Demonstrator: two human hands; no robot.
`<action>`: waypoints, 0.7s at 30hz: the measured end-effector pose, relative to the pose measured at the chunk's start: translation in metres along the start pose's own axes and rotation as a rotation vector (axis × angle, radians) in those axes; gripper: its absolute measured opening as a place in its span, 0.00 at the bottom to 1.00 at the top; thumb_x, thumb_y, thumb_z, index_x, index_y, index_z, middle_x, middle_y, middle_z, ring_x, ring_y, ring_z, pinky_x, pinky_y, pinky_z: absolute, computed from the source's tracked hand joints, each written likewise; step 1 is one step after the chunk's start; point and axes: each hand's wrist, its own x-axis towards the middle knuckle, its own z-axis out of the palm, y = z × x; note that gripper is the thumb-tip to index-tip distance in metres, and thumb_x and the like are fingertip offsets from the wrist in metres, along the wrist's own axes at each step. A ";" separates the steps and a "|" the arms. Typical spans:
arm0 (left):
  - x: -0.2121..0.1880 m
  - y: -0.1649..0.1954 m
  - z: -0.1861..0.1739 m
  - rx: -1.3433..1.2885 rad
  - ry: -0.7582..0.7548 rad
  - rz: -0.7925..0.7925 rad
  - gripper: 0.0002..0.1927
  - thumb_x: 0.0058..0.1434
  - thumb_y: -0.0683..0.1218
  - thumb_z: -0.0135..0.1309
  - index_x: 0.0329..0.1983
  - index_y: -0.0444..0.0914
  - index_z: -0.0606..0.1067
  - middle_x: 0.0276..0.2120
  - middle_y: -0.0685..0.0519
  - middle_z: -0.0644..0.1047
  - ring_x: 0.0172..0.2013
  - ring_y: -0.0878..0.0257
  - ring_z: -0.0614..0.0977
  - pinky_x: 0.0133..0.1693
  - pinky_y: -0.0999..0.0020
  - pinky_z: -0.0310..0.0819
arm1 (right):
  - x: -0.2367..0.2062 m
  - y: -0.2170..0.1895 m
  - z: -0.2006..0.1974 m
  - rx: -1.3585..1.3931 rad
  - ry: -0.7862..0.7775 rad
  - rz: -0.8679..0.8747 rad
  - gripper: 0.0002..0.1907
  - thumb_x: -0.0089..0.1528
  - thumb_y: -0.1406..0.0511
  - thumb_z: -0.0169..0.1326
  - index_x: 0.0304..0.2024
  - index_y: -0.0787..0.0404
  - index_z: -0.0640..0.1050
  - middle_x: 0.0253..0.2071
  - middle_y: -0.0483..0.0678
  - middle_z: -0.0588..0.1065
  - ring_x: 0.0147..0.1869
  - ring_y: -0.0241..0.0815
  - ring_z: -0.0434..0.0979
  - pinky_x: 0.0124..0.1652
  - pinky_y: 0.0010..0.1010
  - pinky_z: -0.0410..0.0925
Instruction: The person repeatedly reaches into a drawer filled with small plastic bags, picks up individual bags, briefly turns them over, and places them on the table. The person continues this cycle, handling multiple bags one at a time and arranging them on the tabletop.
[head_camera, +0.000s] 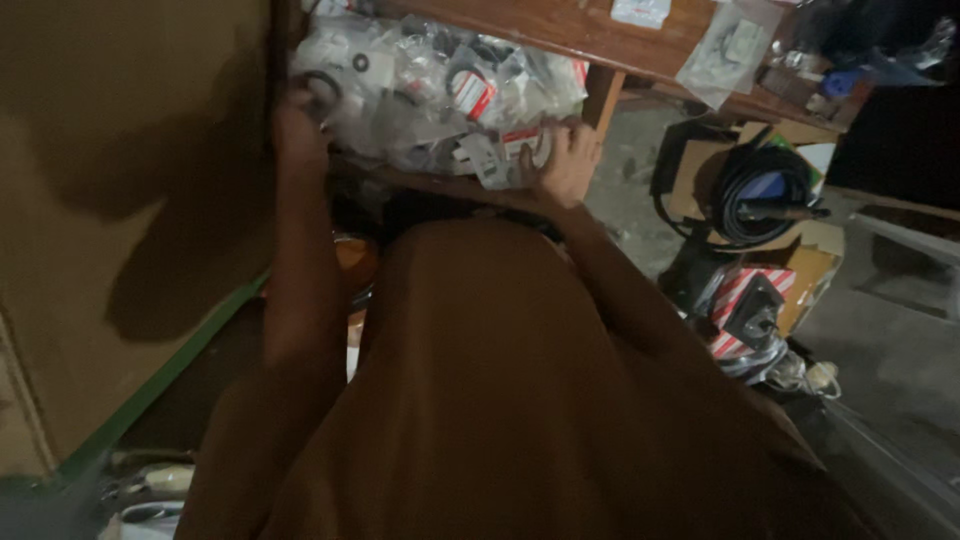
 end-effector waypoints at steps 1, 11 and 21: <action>0.000 0.002 -0.005 -0.054 -0.041 -0.001 0.15 0.57 0.54 0.52 0.42 0.43 0.78 0.37 0.53 0.78 0.38 0.57 0.79 0.35 0.60 0.75 | -0.001 -0.002 0.003 0.015 -0.249 0.032 0.24 0.61 0.54 0.63 0.56 0.51 0.75 0.56 0.53 0.72 0.62 0.57 0.72 0.57 0.48 0.67; -0.017 -0.011 -0.024 -0.119 -0.178 0.074 0.17 0.59 0.45 0.58 0.52 0.39 0.76 0.45 0.52 0.78 0.45 0.58 0.79 0.47 0.63 0.76 | 0.030 -0.030 0.006 0.110 -0.437 0.349 0.43 0.45 0.53 0.68 0.62 0.55 0.70 0.63 0.59 0.65 0.69 0.70 0.57 0.56 0.55 0.66; -0.029 -0.023 -0.008 0.109 -0.167 0.065 0.15 0.56 0.40 0.50 0.48 0.38 0.77 0.37 0.53 0.78 0.37 0.61 0.79 0.39 0.67 0.76 | 0.052 0.019 -0.005 1.306 -0.532 1.053 0.29 0.61 0.55 0.56 0.62 0.60 0.74 0.56 0.57 0.76 0.58 0.53 0.77 0.58 0.46 0.71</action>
